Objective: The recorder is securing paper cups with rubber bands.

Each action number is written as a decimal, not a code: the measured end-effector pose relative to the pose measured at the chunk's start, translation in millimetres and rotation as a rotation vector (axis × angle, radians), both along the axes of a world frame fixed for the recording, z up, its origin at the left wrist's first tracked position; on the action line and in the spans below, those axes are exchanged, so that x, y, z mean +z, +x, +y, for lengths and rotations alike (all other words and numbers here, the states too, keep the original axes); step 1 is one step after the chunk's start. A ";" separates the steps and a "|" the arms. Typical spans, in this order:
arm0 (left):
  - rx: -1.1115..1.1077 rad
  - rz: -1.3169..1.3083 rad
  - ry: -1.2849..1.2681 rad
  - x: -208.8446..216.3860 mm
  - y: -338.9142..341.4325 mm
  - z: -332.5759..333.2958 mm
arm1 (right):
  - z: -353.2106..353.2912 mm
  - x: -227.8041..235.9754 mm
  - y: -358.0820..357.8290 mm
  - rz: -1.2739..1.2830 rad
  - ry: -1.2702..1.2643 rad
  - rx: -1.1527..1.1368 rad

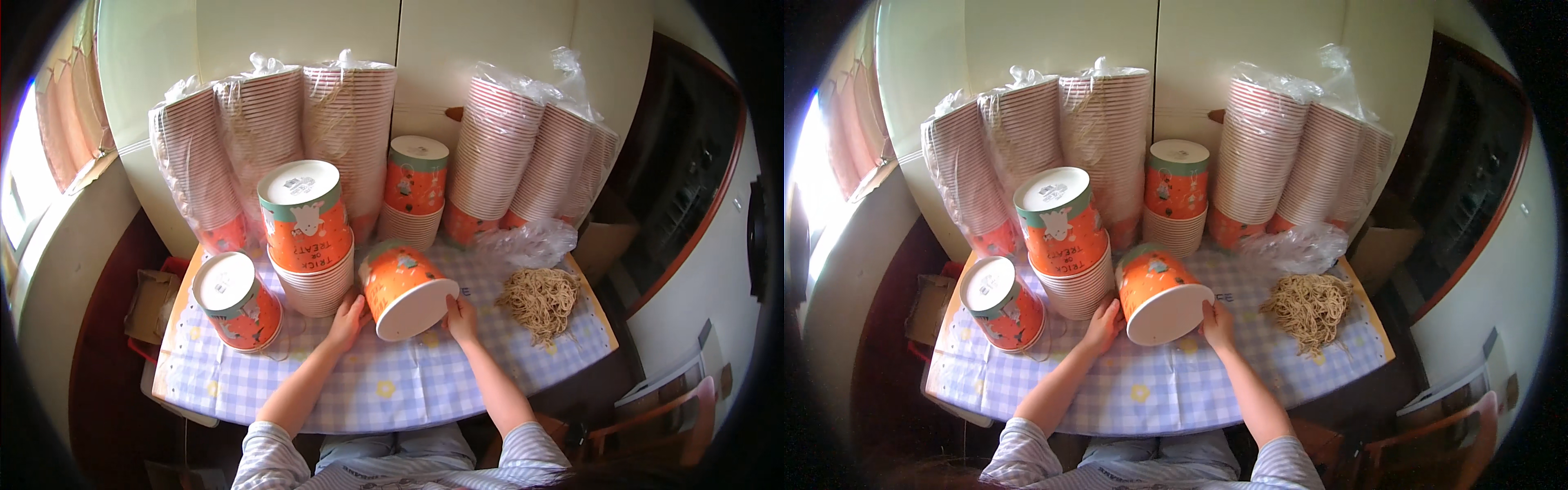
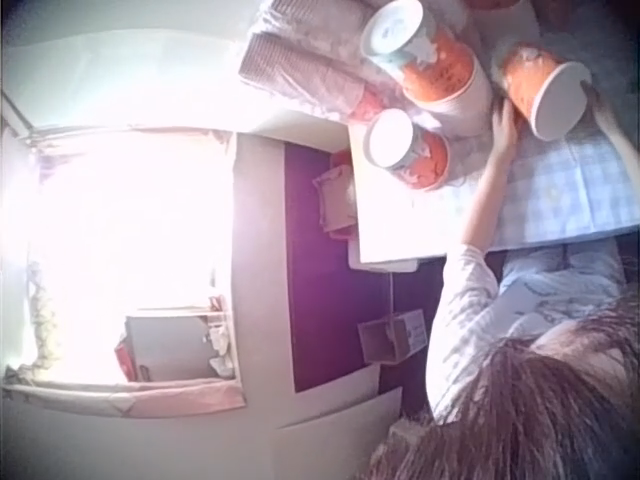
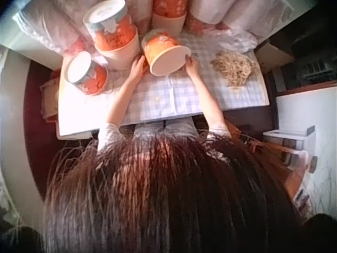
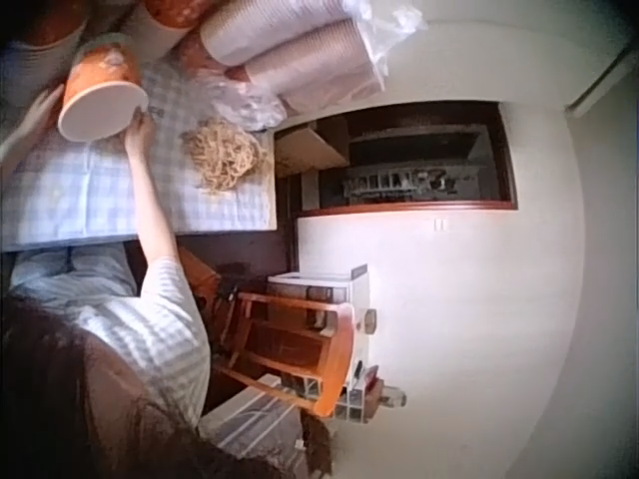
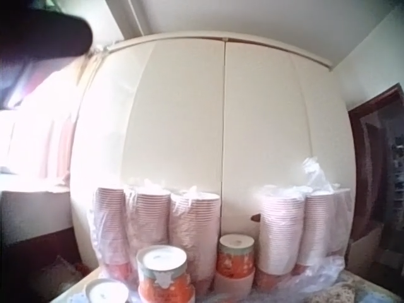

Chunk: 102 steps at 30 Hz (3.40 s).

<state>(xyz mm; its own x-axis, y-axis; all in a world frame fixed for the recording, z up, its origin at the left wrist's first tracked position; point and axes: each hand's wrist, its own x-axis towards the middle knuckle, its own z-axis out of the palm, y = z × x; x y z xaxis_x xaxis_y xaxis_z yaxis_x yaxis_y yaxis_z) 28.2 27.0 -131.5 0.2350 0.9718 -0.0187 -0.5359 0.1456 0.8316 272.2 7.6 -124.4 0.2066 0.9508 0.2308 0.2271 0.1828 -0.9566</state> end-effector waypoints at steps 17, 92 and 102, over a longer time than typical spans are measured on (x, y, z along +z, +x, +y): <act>0.168 0.542 0.476 -0.6 12.2 -17.1 | -5.6 -9.3 6.4 -0.467 0.597 -0.136; -0.138 0.021 0.036 3.6 42.3 -60.6 | -15.4 14.3 14.2 -0.846 0.367 -0.089; -0.125 0.034 0.000 2.1 39.4 -53.9 | -15.9 40.0 102.3 -1.298 0.144 -0.365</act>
<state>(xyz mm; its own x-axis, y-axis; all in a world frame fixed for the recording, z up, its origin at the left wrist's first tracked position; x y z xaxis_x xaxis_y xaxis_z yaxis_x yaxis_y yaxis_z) 67.6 -26.9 -129.4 0.3537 0.9349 -0.0284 -0.4846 0.2092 0.8493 374.5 -8.3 -84.5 -0.0014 0.8402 0.5423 1.0000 -0.0017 0.0052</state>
